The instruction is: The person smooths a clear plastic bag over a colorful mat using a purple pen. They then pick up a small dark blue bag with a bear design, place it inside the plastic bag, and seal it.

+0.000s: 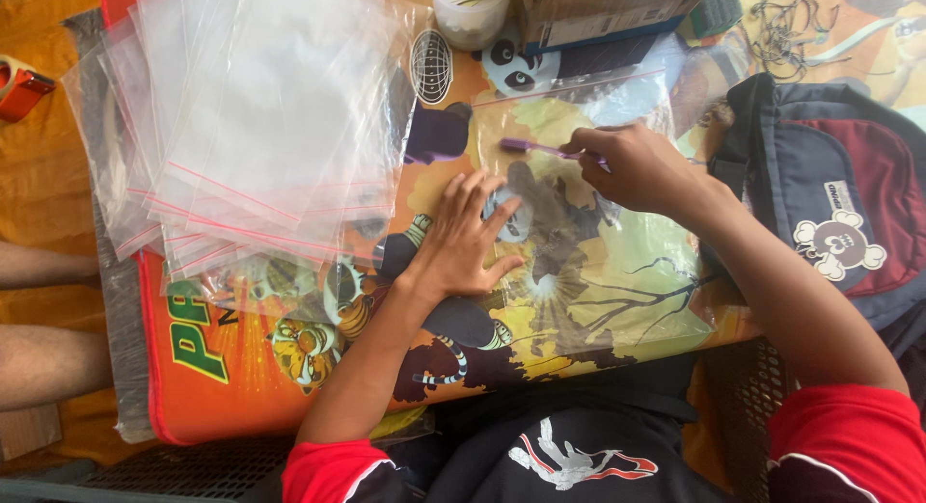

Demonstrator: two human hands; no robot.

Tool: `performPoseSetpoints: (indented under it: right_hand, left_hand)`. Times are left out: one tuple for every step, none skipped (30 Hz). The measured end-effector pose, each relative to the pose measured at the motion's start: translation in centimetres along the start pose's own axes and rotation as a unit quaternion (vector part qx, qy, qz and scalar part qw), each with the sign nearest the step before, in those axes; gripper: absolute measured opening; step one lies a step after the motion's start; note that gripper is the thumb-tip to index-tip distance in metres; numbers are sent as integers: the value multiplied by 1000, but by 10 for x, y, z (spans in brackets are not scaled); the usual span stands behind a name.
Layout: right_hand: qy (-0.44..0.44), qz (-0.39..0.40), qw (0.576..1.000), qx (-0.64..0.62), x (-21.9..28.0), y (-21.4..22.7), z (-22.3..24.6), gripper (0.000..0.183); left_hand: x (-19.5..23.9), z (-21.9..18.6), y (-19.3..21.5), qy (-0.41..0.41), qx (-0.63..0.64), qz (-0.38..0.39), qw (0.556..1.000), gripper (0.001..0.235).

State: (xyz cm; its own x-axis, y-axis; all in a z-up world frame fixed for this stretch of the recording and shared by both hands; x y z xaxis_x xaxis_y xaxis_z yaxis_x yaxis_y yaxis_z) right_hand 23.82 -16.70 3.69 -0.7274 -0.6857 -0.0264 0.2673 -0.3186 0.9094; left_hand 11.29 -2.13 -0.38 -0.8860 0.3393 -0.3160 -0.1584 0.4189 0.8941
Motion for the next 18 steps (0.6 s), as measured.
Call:
performPoseSetpoints:
  right_hand:
    - [11,-45,998,40,4,5,-11,20]
    - [21,-90,992,80,9,10,-21,24]
    - [18,-91,992,81,9,-4,-38,24]
    - [18,-143,975,171,11,-9,-54,25]
    - [16,-193,946,259,13,-14,-68,27]
    - [12,-195,946,260,16,-15,-52,27]
    - [51,-173,959,219,18,-22,-31,31]
    - [91,-152,968,176,20,-28,-9,35]
    - [87,-152,968,177,28,-17,3,35]
    - [78,-123,983,111,34,-11,13,33]
    - [69,-94,992,44,40,-5,25,32]
    - [65,-96,992,45,39,-18,-12,32]
    - [13,-144,972,185,40,-23,-55,34]
    - [-38,-189,928,319,44,-27,-94,36]
    - [-42,-189,927,320,45,-22,-100,36]
    - [-89,-202,930,294,48,-12,-113,32]
    - [-137,-215,929,267,51,-3,-126,28]
    - [-142,-217,928,268,59,-10,-112,28]
  left_hand:
    - [-1,-4,1,-13,11,-7,1000,78]
    - [-1,-8,1,-26,23,-14,999,72]
    - [-1,-8,1,-29,24,-13,999,72]
    - [-2,-6,2,-24,27,-15,999,72]
    - [-3,-4,2,-19,29,-17,999,71]
    - [-3,-5,4,-23,30,-16,999,71]
    - [-3,-4,5,-17,35,-16,999,71]
    - [-3,-3,6,-10,40,-17,999,70]
    - [-4,-4,10,-14,42,-16,999,70]
    - [-5,-3,13,-8,51,-13,999,70]
    - [-6,-2,17,-2,59,-10,998,71]
    - [-7,-4,18,-7,60,-8,998,71]
    - [-6,-5,19,-4,59,-8,998,68]
    - [-6,-6,21,-2,57,-9,998,66]
    - [-6,-7,21,-6,58,-7,998,66]
    - [-6,-7,20,-4,56,-6,998,66]
    - [-7,-6,20,-2,54,-4,999,66]
    - [-6,-8,21,-7,55,-3,998,66]
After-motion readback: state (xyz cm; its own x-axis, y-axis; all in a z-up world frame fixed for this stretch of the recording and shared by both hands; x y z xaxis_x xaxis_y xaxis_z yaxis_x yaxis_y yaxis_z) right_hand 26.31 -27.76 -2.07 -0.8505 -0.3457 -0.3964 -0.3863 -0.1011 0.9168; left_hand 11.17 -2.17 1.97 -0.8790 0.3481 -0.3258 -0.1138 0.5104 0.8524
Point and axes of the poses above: each hand's wrist, its own x-axis away from the middle knuckle, its own y-axis out of the back of the hand, z = x × y, the point moved 9 cm from there along -x, towards the middle knuckle, and after that the axes turned 5 degrees about -z, right-handed, at the moved point
